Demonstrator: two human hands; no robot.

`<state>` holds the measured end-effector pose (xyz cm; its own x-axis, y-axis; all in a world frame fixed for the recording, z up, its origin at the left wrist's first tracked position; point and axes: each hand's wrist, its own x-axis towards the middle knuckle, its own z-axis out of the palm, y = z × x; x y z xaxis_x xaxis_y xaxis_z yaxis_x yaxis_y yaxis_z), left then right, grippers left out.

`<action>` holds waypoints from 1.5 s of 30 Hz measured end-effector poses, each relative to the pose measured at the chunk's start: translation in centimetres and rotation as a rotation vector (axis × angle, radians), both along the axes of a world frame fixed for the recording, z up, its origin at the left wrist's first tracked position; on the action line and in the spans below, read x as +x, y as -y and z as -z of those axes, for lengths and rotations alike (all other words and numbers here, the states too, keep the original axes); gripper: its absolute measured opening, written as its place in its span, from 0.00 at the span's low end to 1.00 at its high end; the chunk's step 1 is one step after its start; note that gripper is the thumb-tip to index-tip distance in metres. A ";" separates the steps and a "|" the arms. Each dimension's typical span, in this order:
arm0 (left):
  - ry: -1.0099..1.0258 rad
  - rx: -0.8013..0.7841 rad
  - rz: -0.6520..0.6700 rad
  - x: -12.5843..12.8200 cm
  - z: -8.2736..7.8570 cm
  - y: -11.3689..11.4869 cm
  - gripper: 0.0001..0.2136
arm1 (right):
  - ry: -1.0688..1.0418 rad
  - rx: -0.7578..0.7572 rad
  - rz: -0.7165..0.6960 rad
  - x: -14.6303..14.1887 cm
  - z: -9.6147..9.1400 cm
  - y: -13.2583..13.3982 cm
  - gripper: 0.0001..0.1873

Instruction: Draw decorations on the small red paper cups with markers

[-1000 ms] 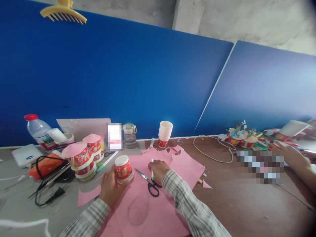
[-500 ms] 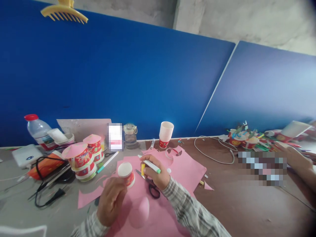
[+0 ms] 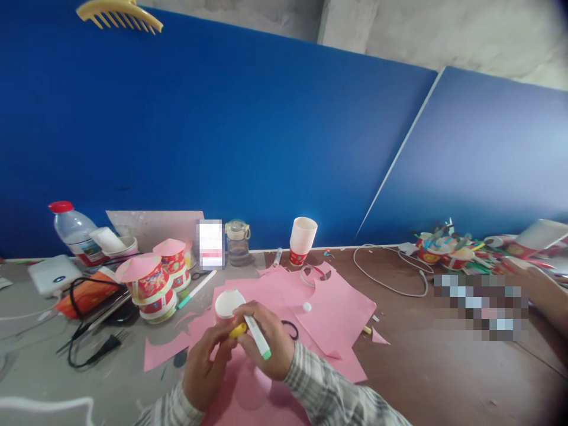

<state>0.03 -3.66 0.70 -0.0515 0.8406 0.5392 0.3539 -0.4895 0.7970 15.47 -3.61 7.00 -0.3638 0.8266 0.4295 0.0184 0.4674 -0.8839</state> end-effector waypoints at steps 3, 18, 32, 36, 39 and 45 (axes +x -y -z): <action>0.082 -0.040 0.017 -0.1 0.3 0.1 0.08 | -0.120 -0.144 -0.041 0.6 -0.3 -0.8 0.20; 0.122 -0.064 0.007 -0.1 0.6 0.0 0.08 | -0.360 -0.353 -0.051 2.2 -1.9 -1.8 0.15; 0.084 -0.047 0.006 -0.1 0.4 0.1 0.08 | -0.383 -0.457 -0.049 0.3 -0.5 -1.4 0.12; 0.065 -0.071 0.018 -0.2 0.8 0.0 0.08 | -0.355 -0.491 -0.032 0.0 0.1 -1.5 0.14; 0.050 -0.061 0.021 -0.4 0.6 -0.1 0.09 | -0.260 -0.432 0.015 0.4 0.8 -2.1 0.18; -0.128 0.107 -0.196 -1.8 -0.9 -1.9 0.10 | 0.010 -0.224 0.317 2.3 2.2 -4.6 0.20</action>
